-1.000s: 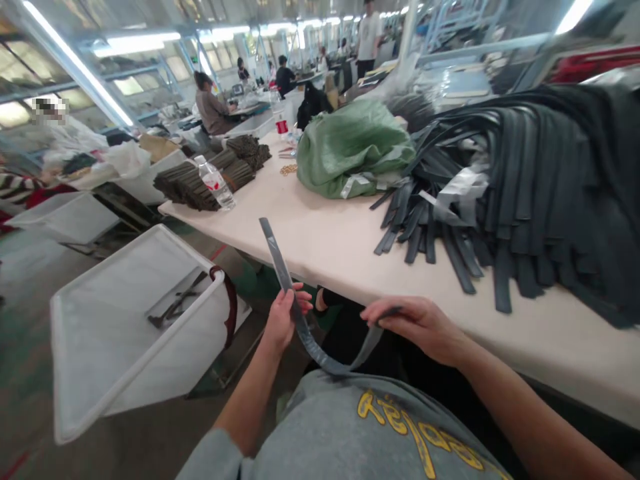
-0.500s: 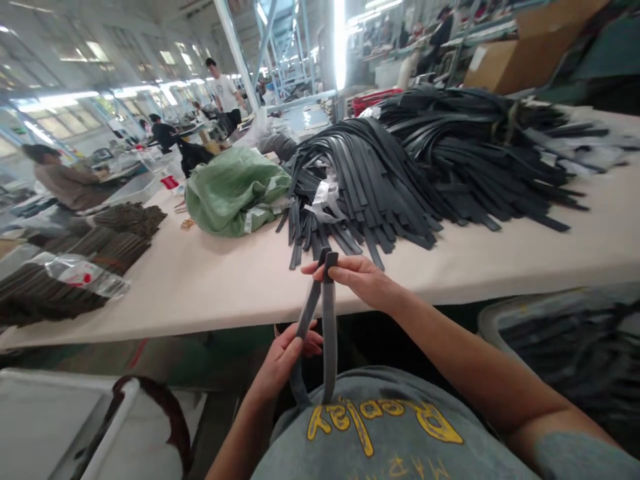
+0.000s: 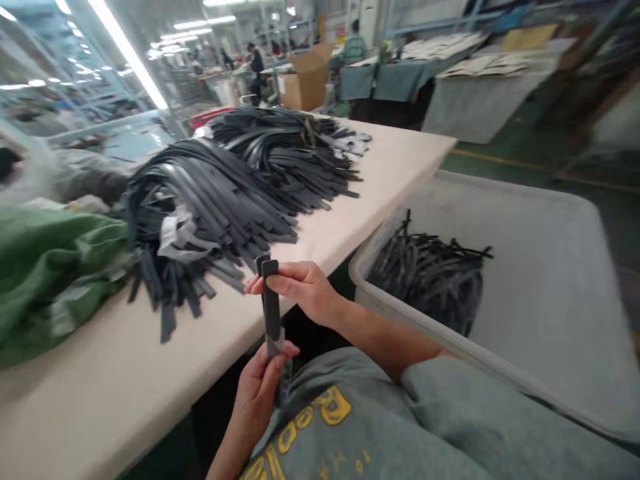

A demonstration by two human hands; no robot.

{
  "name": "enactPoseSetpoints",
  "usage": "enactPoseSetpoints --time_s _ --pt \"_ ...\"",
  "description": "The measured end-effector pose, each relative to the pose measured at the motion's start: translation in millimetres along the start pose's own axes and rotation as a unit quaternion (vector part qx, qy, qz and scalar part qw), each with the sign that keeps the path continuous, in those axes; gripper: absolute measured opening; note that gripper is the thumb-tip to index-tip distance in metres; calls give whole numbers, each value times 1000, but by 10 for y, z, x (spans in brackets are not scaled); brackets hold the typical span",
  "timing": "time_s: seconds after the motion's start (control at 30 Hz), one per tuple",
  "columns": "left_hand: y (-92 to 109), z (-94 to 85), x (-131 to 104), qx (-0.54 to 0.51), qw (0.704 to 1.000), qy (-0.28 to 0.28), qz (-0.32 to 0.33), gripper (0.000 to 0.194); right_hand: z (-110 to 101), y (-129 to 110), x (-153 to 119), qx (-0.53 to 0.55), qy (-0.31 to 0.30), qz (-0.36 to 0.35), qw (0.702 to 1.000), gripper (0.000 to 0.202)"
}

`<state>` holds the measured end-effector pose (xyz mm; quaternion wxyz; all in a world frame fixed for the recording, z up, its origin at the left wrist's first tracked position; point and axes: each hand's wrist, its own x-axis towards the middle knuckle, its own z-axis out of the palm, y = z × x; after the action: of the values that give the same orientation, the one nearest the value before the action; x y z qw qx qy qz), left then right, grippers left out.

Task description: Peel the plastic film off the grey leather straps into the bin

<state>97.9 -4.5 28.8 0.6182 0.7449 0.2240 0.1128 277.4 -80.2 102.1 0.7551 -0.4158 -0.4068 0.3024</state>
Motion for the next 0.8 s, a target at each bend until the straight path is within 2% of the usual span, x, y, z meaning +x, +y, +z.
enactPoseSetpoints --time_s 0.17,0.27,0.37,0.47,0.53,0.63,0.7,0.73,0.77,0.8 --pt "-210 154 121 62 989 -132 -37 41 -421 -88 -245 -57 81 -31 995 28" --pt "-377 160 156 52 986 -146 -57 55 -784 -287 -375 -134 177 -89 971 24" --pt "-613 90 154 15 987 -119 -105 60 -1308 -632 -446 -261 282 -175 906 23" --pt "-801 6 125 -12 983 -74 -166 64 -1964 -942 -484 -434 350 -198 806 25" --pt "-856 -35 105 -25 978 -58 -197 69 -2413 -1023 -521 -549 361 -155 737 26" --pt "-856 -85 110 -40 973 -63 -219 70 -2929 -910 -638 -699 334 22 632 26" --pt "-813 -117 137 -45 972 -71 -218 65 -3080 -716 -745 -735 321 110 587 37" --pt "-775 -129 147 -46 973 -72 -213 62 -3087 -598 -797 -747 313 147 568 41" --pt "-721 -136 147 -46 975 -72 -205 59 -3051 -471 -846 -749 306 166 564 42" --pt "-653 -136 134 -46 977 -71 -194 56 -2980 -341 -890 -746 292 170 573 40"
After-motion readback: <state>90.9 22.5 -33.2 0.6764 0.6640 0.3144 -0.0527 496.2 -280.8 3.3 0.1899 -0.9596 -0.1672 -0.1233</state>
